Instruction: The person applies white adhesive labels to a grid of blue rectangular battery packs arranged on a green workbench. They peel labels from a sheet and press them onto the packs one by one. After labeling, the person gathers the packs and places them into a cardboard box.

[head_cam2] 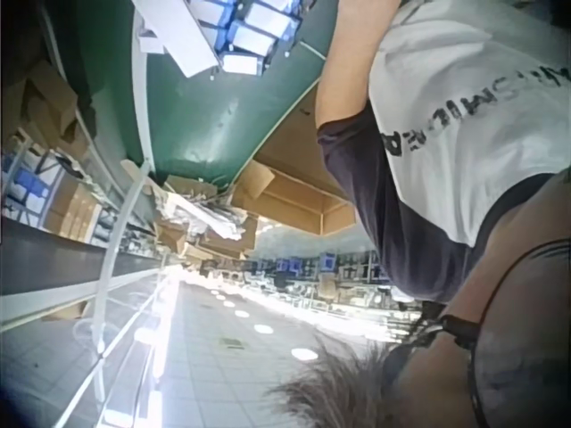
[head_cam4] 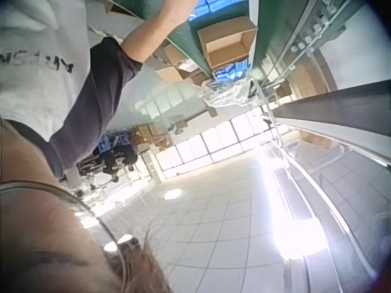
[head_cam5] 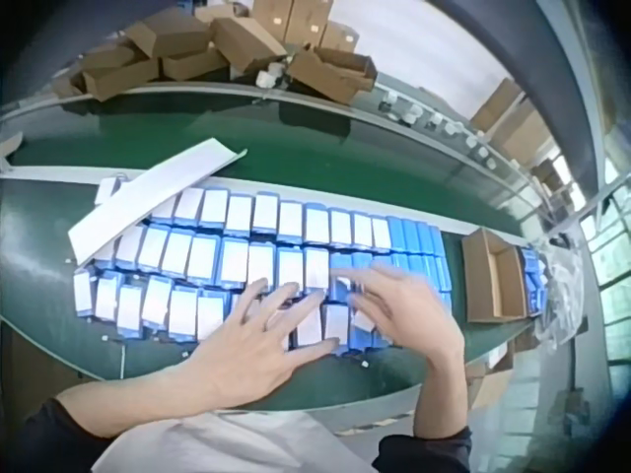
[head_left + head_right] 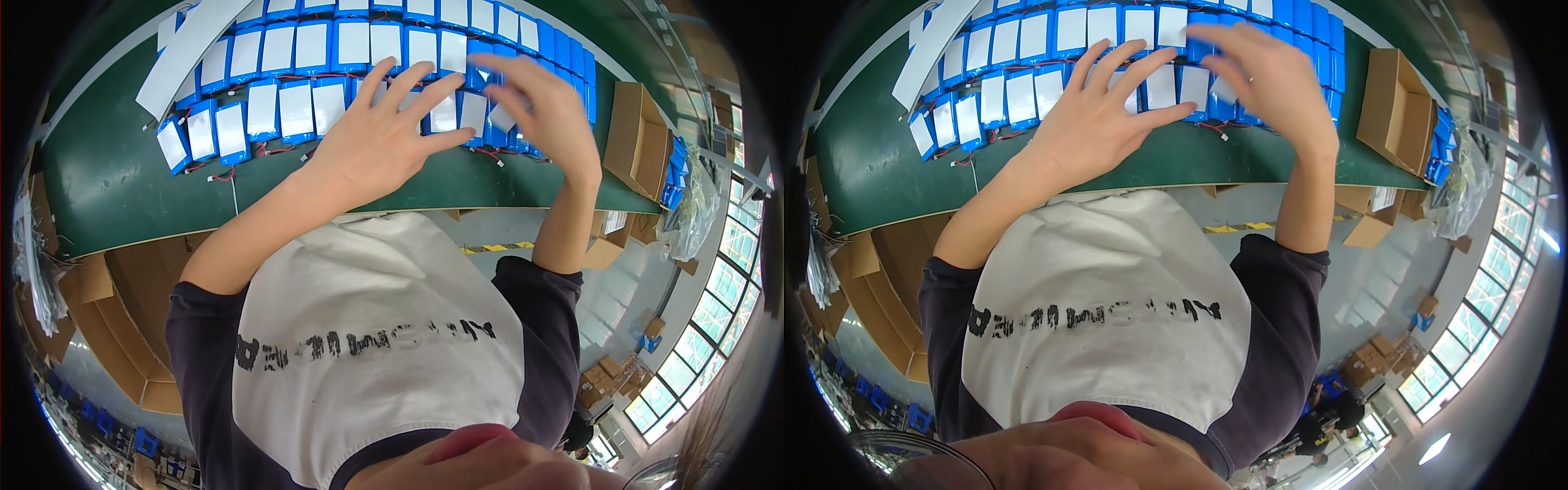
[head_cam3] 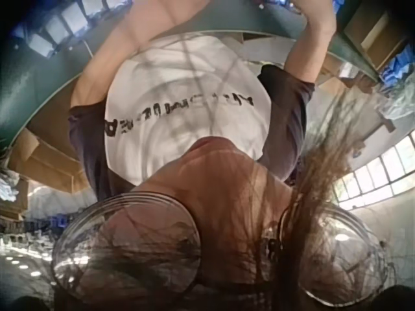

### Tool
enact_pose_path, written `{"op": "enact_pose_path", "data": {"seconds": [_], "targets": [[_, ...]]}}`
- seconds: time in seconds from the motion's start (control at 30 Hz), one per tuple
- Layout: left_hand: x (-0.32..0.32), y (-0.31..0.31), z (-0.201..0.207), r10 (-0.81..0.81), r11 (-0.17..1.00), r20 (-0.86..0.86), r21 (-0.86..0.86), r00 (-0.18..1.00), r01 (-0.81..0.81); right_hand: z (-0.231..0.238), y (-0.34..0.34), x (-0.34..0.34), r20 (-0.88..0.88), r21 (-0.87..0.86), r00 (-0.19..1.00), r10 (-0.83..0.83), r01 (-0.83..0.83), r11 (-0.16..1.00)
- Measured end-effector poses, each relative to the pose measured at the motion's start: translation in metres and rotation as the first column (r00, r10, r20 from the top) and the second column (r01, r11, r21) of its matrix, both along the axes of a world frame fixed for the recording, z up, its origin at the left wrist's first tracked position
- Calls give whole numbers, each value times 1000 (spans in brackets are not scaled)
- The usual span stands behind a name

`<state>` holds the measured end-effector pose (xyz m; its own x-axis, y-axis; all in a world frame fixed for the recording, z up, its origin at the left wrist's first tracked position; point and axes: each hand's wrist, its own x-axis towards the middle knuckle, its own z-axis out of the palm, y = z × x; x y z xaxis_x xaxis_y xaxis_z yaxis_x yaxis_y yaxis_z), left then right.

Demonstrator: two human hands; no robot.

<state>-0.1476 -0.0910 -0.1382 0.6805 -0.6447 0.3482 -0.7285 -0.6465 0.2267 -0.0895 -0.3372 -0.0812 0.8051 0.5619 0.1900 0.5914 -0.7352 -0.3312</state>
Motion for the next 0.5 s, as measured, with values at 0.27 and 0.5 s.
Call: {"op": "enact_pose_path", "data": {"seconds": [0.27,0.5], "targets": [[16,-8,3,-191,981,-72,14,979,192,20,-9,21,-84,24,995,-52,54,998],[38,0,8,-48,996,53,-73,997,52,14,10,30,99,-56,988,116,-111,992]]}}
